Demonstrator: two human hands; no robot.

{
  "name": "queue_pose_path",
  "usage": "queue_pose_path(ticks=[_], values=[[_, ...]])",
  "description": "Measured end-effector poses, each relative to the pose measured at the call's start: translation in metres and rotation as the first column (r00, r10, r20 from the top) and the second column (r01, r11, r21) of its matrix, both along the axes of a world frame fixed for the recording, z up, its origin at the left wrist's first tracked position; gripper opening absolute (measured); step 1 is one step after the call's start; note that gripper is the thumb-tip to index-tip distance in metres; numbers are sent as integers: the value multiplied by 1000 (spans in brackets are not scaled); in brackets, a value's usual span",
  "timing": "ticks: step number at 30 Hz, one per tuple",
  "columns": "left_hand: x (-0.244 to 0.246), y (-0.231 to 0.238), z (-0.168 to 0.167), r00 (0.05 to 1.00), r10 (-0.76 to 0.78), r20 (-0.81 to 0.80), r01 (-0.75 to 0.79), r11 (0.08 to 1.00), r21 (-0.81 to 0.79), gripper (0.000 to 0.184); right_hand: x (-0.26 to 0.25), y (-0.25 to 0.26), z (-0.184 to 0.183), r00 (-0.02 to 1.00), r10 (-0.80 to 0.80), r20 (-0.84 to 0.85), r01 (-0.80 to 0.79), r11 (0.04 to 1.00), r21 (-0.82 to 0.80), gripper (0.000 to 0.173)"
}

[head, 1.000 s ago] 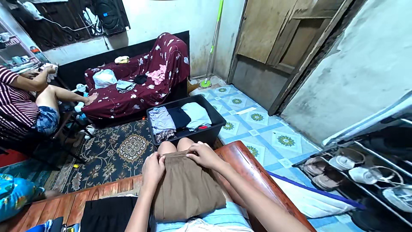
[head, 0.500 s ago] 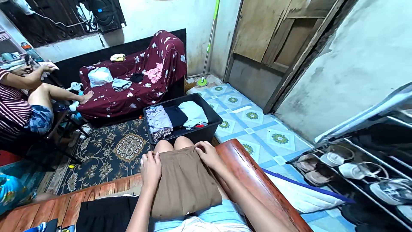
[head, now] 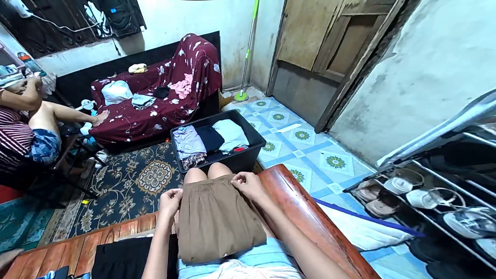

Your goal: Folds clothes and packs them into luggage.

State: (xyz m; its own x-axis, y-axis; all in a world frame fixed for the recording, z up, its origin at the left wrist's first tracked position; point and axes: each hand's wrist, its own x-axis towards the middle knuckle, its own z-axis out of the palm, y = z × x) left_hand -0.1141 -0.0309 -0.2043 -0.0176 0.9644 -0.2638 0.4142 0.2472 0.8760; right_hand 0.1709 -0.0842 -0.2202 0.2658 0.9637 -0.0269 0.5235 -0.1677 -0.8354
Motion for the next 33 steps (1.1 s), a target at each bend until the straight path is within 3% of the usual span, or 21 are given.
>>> queue_pose_path(ticks=[6,9,12,17,20,21,23,27,30,33], values=[[7,2,-15,995,-3,-104,25,979,204,16,4,3,-16,997,-71,-27,70,997,-45,19],[8,1,-32,991,3,-136,29,973,228,16,5,3,-29,992,-95,-77,92,995,-42,20],[6,-4,-35,979,34,-203,16,971,240,21,5,-2,-30,989,-121,-90,122,993,4,26],[6,-27,-5,955,115,-274,42,861,507,31,-8,-36,-9,979,-173,104,147,964,223,37],[19,-45,14,891,-67,-449,194,950,245,49,-25,-52,4,980,-44,193,30,997,75,45],[25,-46,15,868,-111,-485,199,971,132,54,-27,-52,4,980,-3,198,5,1000,-11,50],[34,-43,13,842,-102,-529,154,987,54,55,-30,-45,-1,983,15,183,-2,997,-73,55],[37,-39,13,882,5,-471,120,965,234,39,-28,-40,-5,993,-39,110,20,986,167,26],[37,-41,5,929,64,-364,103,901,422,27,-30,-42,-5,989,-103,106,59,932,359,19],[36,-36,-15,924,100,-369,94,875,474,31,-30,-38,-17,983,-144,118,98,939,329,20]])
